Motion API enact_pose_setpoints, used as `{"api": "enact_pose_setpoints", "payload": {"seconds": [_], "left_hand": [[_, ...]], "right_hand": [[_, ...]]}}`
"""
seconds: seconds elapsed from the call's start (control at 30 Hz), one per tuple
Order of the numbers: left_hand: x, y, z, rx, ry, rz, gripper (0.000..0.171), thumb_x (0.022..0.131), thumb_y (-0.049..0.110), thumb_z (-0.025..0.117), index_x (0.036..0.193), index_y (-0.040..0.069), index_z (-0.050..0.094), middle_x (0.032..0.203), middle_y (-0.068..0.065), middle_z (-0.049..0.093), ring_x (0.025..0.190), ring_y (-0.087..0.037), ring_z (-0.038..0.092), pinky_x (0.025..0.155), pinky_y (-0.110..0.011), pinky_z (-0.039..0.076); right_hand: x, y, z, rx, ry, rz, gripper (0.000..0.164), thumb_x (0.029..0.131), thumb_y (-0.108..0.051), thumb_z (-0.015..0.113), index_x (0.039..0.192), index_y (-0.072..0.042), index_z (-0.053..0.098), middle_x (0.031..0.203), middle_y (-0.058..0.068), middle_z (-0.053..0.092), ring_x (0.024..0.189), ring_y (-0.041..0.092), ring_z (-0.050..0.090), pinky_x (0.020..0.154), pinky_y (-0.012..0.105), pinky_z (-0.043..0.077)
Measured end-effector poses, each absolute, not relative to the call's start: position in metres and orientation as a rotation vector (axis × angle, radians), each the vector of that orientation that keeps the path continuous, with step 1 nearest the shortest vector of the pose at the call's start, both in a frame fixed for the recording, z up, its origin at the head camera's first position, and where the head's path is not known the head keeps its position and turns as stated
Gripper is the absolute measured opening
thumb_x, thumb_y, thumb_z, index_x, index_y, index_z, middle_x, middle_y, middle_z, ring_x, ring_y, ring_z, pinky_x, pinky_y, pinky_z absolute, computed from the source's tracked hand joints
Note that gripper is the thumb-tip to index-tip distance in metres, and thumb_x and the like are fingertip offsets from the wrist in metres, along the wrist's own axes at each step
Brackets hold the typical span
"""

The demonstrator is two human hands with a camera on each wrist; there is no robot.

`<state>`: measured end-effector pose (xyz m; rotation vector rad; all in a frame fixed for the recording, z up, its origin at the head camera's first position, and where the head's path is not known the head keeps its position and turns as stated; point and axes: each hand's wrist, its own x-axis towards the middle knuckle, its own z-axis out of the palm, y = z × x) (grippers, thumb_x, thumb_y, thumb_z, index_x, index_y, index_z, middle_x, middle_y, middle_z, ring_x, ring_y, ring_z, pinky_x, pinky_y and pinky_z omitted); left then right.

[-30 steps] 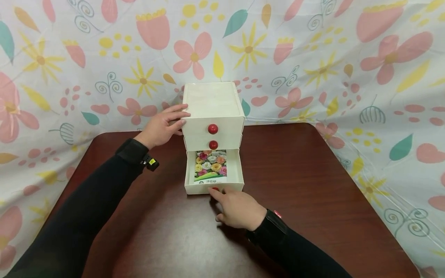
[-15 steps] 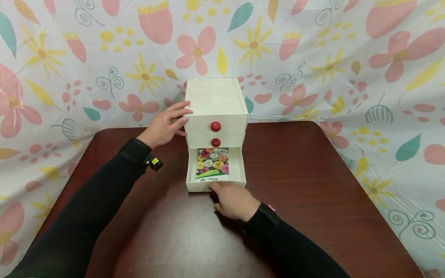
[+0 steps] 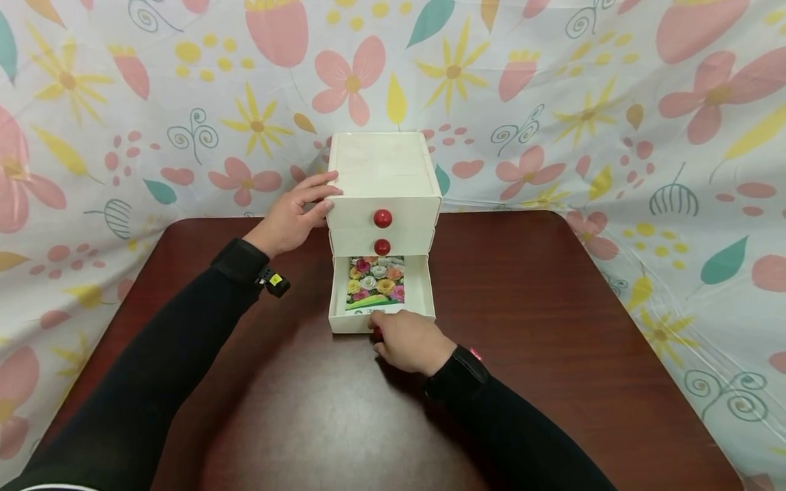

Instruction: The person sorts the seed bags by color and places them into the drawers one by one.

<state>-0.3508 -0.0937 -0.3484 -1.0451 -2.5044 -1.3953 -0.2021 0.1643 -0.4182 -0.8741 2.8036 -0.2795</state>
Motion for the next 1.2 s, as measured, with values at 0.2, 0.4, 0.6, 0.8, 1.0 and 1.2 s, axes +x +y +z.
{"api": "enact_pose_setpoints", "payload": {"seconds": [0.2,0.4,0.6,0.8,1.0,1.2], "left_hand": [[-0.3513,-0.0944,-0.3488,-1.045,-2.493,-1.424,0.036,0.107,0.024,0.049,0.140,0.012,0.059,0.159,0.010,0.029,0.142,-0.005,0.027,0.097,-0.030,0.044],[-0.3510,-0.0943,-0.3487,-1.054,-2.486,-1.477,0.036,0.107,0.022,0.050,0.139,0.010,0.059,0.159,0.009,0.029,0.142,-0.007,0.028,0.092,-0.031,0.048],[-0.3512,-0.0956,-0.3447,-1.055,-2.493,-1.587,0.035,0.106,0.021,0.050,0.137,0.009,0.060,0.158,0.011,0.030,0.136,-0.009,0.039,0.091,-0.031,0.051],[-0.3518,-0.0965,-0.3404,-1.031,-2.529,-1.621,0.034,0.106,0.018,0.051,0.137,0.007,0.061,0.157,0.009,0.032,0.132,-0.014,0.044,0.092,-0.034,0.051],[-0.3519,-0.0956,-0.3410,-0.993,-2.567,-1.603,0.035,0.106,0.018,0.051,0.138,0.007,0.060,0.157,0.009,0.033,0.134,-0.012,0.043,0.093,-0.036,0.051],[-0.3496,-0.0956,-0.3395,-1.003,-2.584,-1.589,0.036,0.106,0.019,0.050,0.139,0.008,0.059,0.157,0.010,0.032,0.134,-0.011,0.043,0.094,-0.034,0.050]], "right_hand": [[-0.2060,0.1639,-0.4160,-0.903,2.782,-0.291,0.028,0.093,-0.029,0.072,0.115,-0.015,0.062,0.075,-0.010,0.056,0.066,0.010,0.054,0.063,0.031,0.050],[-0.2078,0.1647,-0.4178,-0.913,2.788,-0.308,0.024,0.093,-0.027,0.071,0.113,-0.015,0.062,0.075,-0.010,0.056,0.066,0.010,0.054,0.064,0.031,0.050],[-0.2097,0.1644,-0.4188,-0.920,2.796,-0.335,0.021,0.094,-0.025,0.071,0.111,-0.015,0.063,0.077,-0.010,0.057,0.067,0.009,0.054,0.065,0.030,0.050],[-0.2098,0.1640,-0.4223,-0.939,2.828,-0.374,0.017,0.094,-0.020,0.070,0.109,-0.014,0.063,0.078,-0.009,0.060,0.067,0.009,0.055,0.063,0.030,0.050],[-0.2081,0.1635,-0.4224,-0.980,2.867,-0.363,0.014,0.093,-0.018,0.070,0.105,-0.013,0.064,0.079,-0.005,0.063,0.066,0.011,0.058,0.063,0.031,0.052],[-0.2115,0.1646,-0.4229,-1.006,2.912,-0.350,0.012,0.091,-0.018,0.070,0.101,-0.015,0.064,0.075,-0.007,0.062,0.063,0.010,0.056,0.061,0.029,0.051]]}}
